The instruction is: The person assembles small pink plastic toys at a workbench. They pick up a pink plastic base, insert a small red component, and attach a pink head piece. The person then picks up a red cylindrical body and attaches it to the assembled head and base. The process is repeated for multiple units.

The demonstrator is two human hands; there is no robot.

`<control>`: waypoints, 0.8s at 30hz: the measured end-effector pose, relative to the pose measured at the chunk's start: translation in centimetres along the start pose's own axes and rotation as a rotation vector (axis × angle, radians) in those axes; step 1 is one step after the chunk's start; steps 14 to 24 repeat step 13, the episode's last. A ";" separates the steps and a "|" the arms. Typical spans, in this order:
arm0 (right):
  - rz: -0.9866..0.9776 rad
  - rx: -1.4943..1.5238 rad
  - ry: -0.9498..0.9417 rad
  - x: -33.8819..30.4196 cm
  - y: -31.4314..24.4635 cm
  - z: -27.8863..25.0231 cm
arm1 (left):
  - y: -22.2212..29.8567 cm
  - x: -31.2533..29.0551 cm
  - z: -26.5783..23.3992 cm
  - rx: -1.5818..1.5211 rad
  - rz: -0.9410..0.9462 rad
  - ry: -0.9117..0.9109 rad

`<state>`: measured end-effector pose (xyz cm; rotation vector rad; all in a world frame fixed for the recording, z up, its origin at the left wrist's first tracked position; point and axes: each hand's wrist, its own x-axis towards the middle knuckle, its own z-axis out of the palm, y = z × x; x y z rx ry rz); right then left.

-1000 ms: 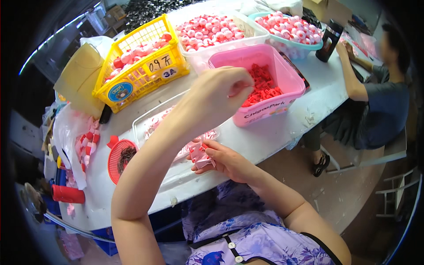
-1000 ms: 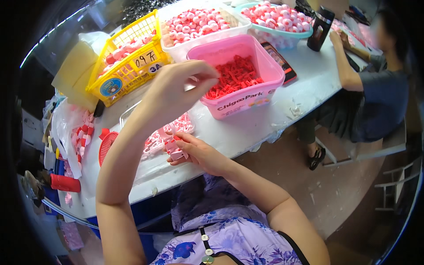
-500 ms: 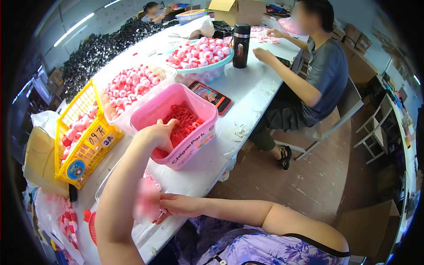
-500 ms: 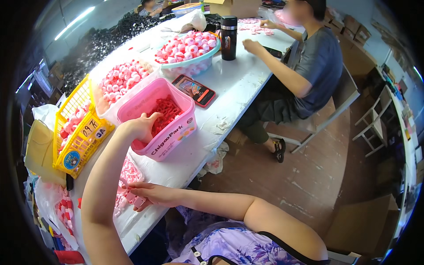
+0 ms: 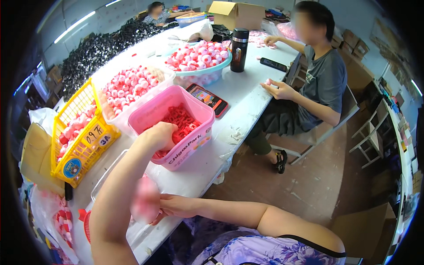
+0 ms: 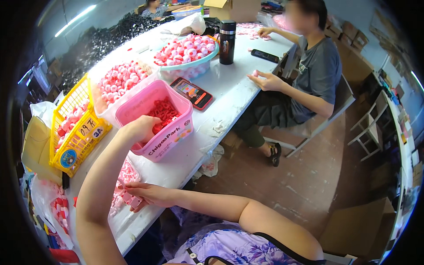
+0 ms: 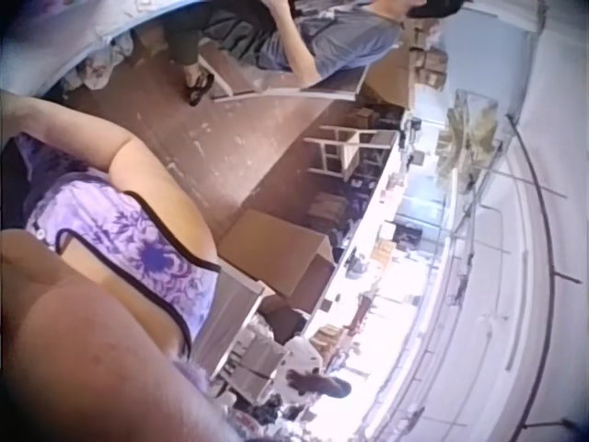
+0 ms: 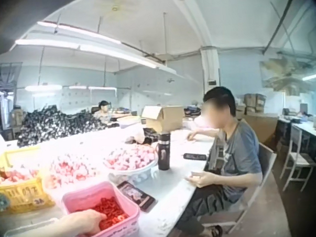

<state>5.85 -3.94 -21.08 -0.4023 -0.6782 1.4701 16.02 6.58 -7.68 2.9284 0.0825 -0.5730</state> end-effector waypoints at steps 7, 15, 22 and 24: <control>0.093 -0.021 0.043 -0.1 -0.7 0.5 | -0.7 -5.4 -6.3 -0.225 0.011 0.257; 0.089 -0.021 0.024 0.3 0.0 -0.2 | -4.9 -13.2 -6.9 -0.131 -0.098 0.262; 0.089 -0.021 0.024 0.3 0.0 -0.2 | -4.9 -13.2 -6.9 -0.131 -0.098 0.262; 0.089 -0.021 0.024 0.3 0.0 -0.2 | -4.9 -13.2 -6.9 -0.131 -0.098 0.262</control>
